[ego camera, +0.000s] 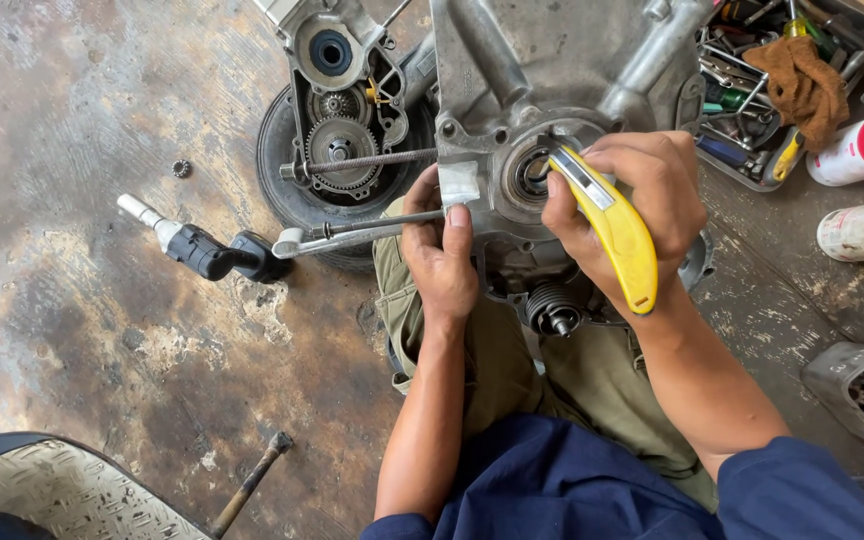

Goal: The person sits on the workshop floor holding an aluminum motorcycle engine crankcase cover on their lap and scrapes old gasket material from its mating surface using a yellow utility knife. They rotate the cover to reach different edges, then continue scraping around the bearing bore and other surfaces.

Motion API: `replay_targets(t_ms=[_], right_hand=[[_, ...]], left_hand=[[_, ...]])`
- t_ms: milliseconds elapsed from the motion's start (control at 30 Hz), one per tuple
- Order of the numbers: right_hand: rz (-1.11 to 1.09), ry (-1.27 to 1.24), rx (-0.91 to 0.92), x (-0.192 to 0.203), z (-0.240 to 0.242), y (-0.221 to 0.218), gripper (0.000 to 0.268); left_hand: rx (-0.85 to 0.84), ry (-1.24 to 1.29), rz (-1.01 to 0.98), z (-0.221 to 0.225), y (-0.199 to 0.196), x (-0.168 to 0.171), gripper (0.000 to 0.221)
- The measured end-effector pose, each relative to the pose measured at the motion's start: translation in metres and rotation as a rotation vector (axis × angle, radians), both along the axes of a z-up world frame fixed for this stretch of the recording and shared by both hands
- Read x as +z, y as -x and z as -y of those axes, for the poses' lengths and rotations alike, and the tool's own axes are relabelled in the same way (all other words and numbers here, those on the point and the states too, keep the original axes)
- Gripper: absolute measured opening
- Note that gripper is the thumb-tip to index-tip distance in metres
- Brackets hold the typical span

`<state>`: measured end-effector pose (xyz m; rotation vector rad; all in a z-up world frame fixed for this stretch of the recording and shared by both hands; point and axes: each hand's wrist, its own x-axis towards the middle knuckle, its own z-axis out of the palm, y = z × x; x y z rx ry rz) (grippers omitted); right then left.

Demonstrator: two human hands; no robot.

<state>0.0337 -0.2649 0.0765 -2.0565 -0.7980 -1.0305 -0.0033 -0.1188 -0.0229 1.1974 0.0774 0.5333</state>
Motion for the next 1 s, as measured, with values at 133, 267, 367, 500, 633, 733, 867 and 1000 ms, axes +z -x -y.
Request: replay_targets(t_ms=[133,267,367,500,633,733,867,1000], right_hand=[[-0.015,0.0,-0.011,-0.001,-0.002,-0.001,0.028],[-0.004,0.013,-0.003,0.0,-0.003,-0.001,0.028],[-0.002,0.023,-0.009,-0.001,-0.003,-0.002,0.029],[-0.009,-0.006,-0.017,0.002,-0.006,-0.001,0.027],[-0.023,0.007,-0.023,0.006,-0.005,0.001,0.028],[-0.069,0.025,0.021,0.007,-0.008,0.005,0.027],[-0.022,-0.001,0.01,0.004,-0.009,0.007,0.028],[0.012,0.049,0.052,0.005,-0.011,0.004,0.024]], left_hand=[[0.0,0.002,-0.001,0.0,-0.001,-0.002,0.054],[0.0,0.021,-0.009,0.0,-0.001,-0.002,0.056],[0.002,0.022,-0.008,0.001,-0.002,-0.002,0.056],[0.023,-0.023,-0.013,0.001,-0.002,0.001,0.052],[0.015,-0.012,0.015,0.002,-0.002,0.003,0.053],[0.024,-0.014,-0.022,0.001,0.0,0.003,0.051],[0.026,-0.012,-0.029,-0.002,0.002,0.004,0.051],[0.037,-0.047,-0.036,0.0,-0.002,0.006,0.049]])
